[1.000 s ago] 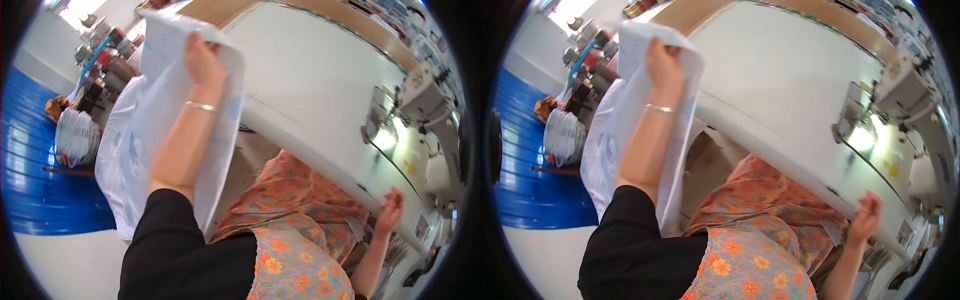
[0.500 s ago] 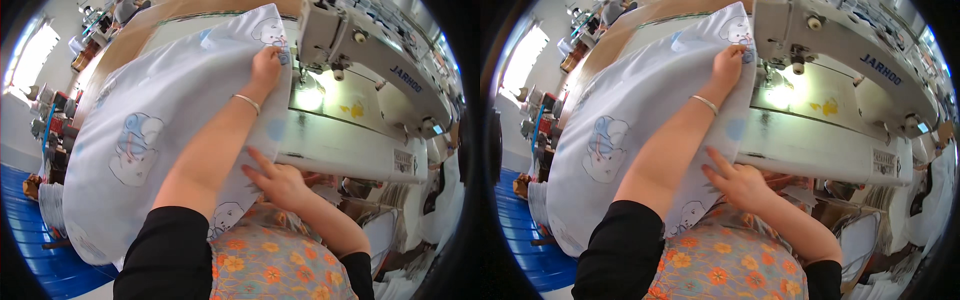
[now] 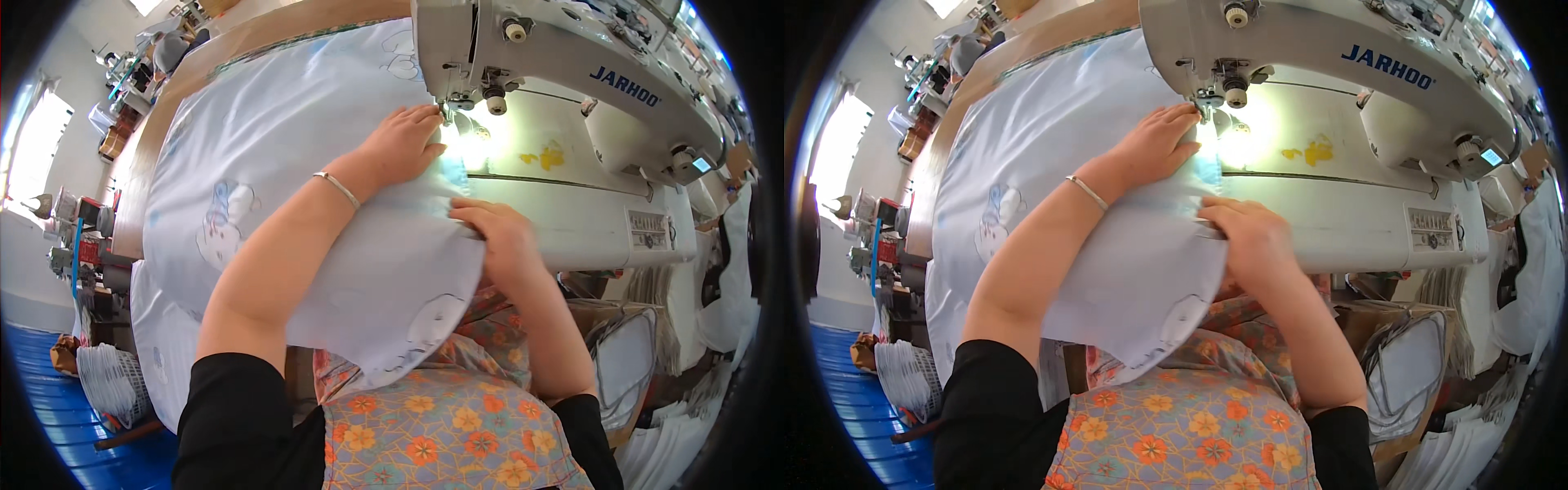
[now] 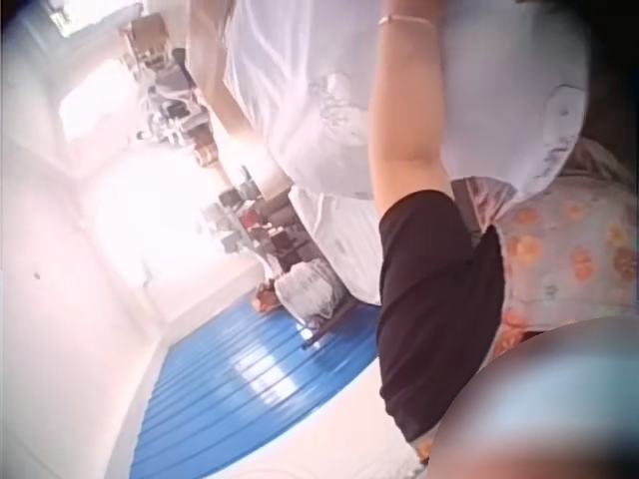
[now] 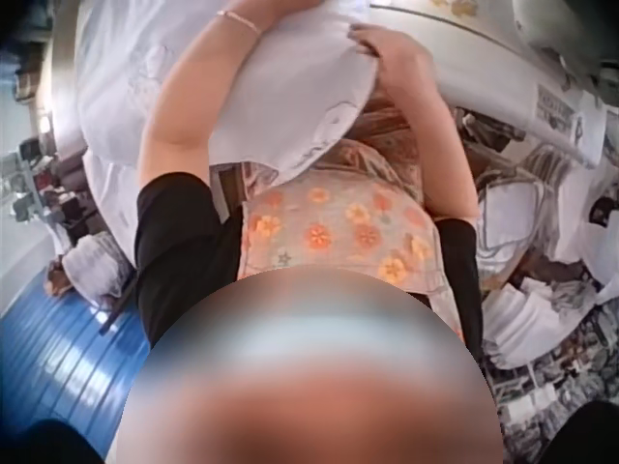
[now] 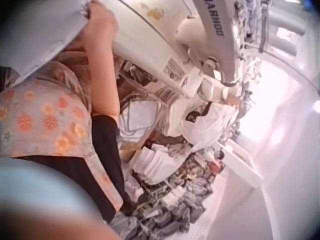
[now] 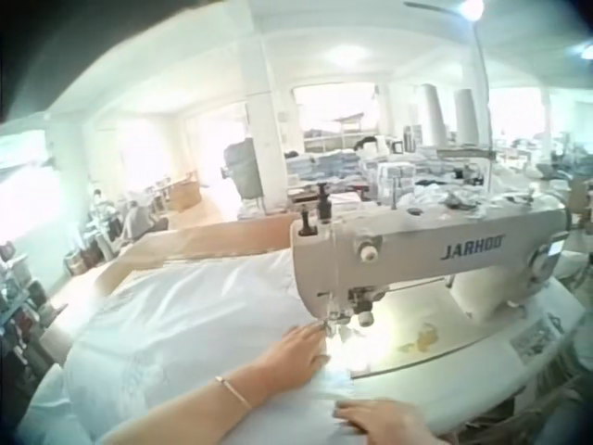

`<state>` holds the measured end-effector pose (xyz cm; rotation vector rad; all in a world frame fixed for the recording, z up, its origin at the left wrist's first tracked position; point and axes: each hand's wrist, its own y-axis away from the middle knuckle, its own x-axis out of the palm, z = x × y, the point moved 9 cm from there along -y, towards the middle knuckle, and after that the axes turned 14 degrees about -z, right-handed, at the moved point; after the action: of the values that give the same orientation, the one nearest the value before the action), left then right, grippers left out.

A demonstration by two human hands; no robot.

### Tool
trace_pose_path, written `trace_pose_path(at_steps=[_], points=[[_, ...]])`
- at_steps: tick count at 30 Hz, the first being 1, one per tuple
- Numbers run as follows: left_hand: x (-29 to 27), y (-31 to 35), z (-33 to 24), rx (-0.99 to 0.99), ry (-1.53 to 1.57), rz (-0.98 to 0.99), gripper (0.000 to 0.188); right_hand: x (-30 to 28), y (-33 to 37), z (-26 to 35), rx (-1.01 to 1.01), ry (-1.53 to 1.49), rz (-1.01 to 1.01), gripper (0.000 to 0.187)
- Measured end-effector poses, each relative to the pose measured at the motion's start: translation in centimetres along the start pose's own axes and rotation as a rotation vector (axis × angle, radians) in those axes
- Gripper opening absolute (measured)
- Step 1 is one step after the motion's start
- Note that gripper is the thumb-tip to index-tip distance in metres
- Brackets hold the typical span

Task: Sewing pockets onto a larger piece of printed fabric using an industrial sewing machine.

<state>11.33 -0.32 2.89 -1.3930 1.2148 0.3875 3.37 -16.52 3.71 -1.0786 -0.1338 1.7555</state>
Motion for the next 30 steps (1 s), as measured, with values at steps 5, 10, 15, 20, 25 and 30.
trace_pose_path(at_steps=[5,10,15,20,25,30], points=[[-4.2,3.9,2.4,-0.085,-0.026,0.120,0.047,-7.0,3.6,-3.8,0.248,-0.129,-0.017,0.024],[-17.7,18.0,18.2,-0.506,-0.538,-0.118,0.045,-13.6,9.0,-6.1,0.297,-0.013,-0.076,0.020],[-28.7,32.1,23.4,-1.093,-0.829,-0.222,0.059,-15.6,11.9,-6.7,0.357,0.011,-0.168,0.020],[-29.4,34.1,25.0,-1.061,-0.427,-0.234,0.061,-15.6,11.6,-6.9,0.346,0.000,-0.200,0.020],[-26.8,28.5,28.9,-0.994,-0.407,-0.259,0.056,-16.1,11.0,-7.6,0.372,0.031,-0.251,0.020],[-25.6,25.9,31.3,-0.989,-0.426,-0.248,0.054,-15.9,11.3,-8.4,0.360,0.081,-0.265,0.019]])
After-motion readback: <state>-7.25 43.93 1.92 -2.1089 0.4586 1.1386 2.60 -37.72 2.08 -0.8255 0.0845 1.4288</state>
